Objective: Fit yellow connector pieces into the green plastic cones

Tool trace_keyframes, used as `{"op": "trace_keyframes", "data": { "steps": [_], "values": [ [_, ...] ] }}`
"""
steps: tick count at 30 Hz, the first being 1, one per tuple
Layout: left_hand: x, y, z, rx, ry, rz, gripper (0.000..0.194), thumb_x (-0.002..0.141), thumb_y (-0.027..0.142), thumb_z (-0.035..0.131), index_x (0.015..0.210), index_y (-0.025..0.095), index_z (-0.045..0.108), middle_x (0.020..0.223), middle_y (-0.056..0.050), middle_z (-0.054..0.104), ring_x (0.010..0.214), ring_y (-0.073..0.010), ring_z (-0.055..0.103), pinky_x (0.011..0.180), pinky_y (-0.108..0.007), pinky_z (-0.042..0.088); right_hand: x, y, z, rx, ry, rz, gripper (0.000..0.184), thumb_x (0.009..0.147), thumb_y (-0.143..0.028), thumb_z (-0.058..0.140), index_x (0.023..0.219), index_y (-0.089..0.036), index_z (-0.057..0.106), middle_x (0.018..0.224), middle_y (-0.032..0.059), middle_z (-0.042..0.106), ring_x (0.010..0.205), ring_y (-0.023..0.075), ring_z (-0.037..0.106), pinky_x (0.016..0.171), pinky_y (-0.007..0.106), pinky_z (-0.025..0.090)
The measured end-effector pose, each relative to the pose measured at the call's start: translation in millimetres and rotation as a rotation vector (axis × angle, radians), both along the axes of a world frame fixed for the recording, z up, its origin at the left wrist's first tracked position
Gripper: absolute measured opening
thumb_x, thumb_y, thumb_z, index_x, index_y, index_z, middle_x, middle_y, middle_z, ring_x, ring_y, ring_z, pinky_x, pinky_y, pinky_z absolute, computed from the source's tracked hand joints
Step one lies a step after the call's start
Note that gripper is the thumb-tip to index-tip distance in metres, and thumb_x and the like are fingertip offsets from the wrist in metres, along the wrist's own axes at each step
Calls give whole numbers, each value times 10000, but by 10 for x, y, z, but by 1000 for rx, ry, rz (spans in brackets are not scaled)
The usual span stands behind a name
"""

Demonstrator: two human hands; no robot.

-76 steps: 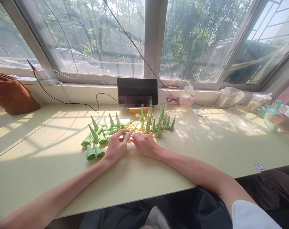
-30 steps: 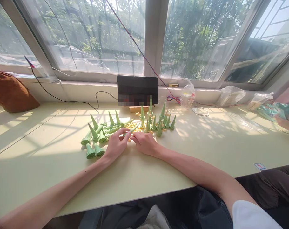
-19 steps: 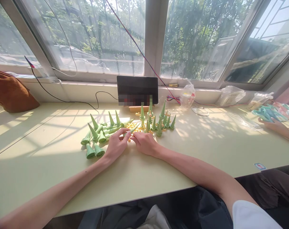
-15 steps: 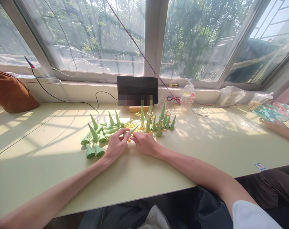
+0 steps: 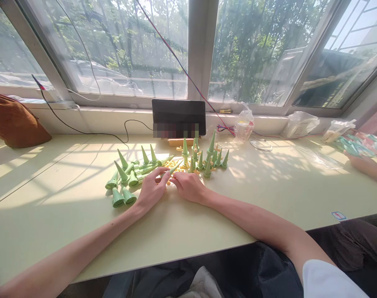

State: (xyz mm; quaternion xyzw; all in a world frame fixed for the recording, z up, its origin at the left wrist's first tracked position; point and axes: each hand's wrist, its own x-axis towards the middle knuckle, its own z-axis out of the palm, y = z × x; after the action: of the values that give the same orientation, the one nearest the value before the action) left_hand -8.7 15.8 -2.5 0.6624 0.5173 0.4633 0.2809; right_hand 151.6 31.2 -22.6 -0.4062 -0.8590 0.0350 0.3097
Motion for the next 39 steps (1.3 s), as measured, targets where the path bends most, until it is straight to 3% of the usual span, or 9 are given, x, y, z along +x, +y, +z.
{"op": "trace_keyframes", "data": {
  "steps": [13, 20, 24, 29, 35, 39],
  "values": [
    [3, 2, 2, 3, -12, -10, 289, 859, 437, 530, 971, 192, 635, 901, -49, 676, 590, -149, 600, 523, -268, 424, -1, 5, 2, 11, -2, -9, 308, 997, -279, 362, 739, -176, 495, 669, 3, 542, 580, 105, 431, 553, 227, 272],
    [-3, -6, -18, 5, -20, -31, 287, 868, 440, 520, 991, 207, 633, 885, -35, 669, 501, -112, 536, 474, -258, 405, -5, 13, 12, -31, 18, 1, 300, 989, -230, 347, 723, -179, 475, 668, 13, 554, 593, 112, 472, 573, 223, 309],
    [-5, -10, -10, 0, -66, -63, 278, 862, 429, 527, 1004, 206, 613, 935, -40, 655, 487, -92, 531, 448, -244, 421, -3, 22, -13, -60, 74, -3, 285, 985, -224, 351, 728, -184, 467, 661, 5, 549, 583, 111, 476, 576, 225, 325],
    [10, -29, 20, 5, -140, -169, 274, 860, 376, 536, 1063, 199, 584, 1012, -66, 631, 607, -127, 612, 473, -248, 495, 23, 58, -40, -103, 232, 37, 304, 991, -245, 320, 715, -193, 437, 654, -7, 533, 566, 106, 465, 586, 234, 350],
    [5, -33, -5, 74, -92, -273, 291, 881, 298, 517, 1155, 211, 567, 1065, -68, 638, 690, -132, 630, 661, -299, 564, 36, 79, -10, -299, 443, 101, 396, 1008, -384, 278, 665, -210, 368, 525, -40, 449, 489, 104, 439, 536, 241, 379],
    [-13, -10, -31, 143, 12, -243, 280, 891, 264, 494, 1156, 222, 573, 1082, -61, 636, 681, -124, 618, 666, -294, 556, 20, 83, -18, -490, 532, 154, 419, 1004, -445, 269, 659, -218, 338, 483, -61, 411, 398, 92, 420, 475, 242, 399]
  ]
}}
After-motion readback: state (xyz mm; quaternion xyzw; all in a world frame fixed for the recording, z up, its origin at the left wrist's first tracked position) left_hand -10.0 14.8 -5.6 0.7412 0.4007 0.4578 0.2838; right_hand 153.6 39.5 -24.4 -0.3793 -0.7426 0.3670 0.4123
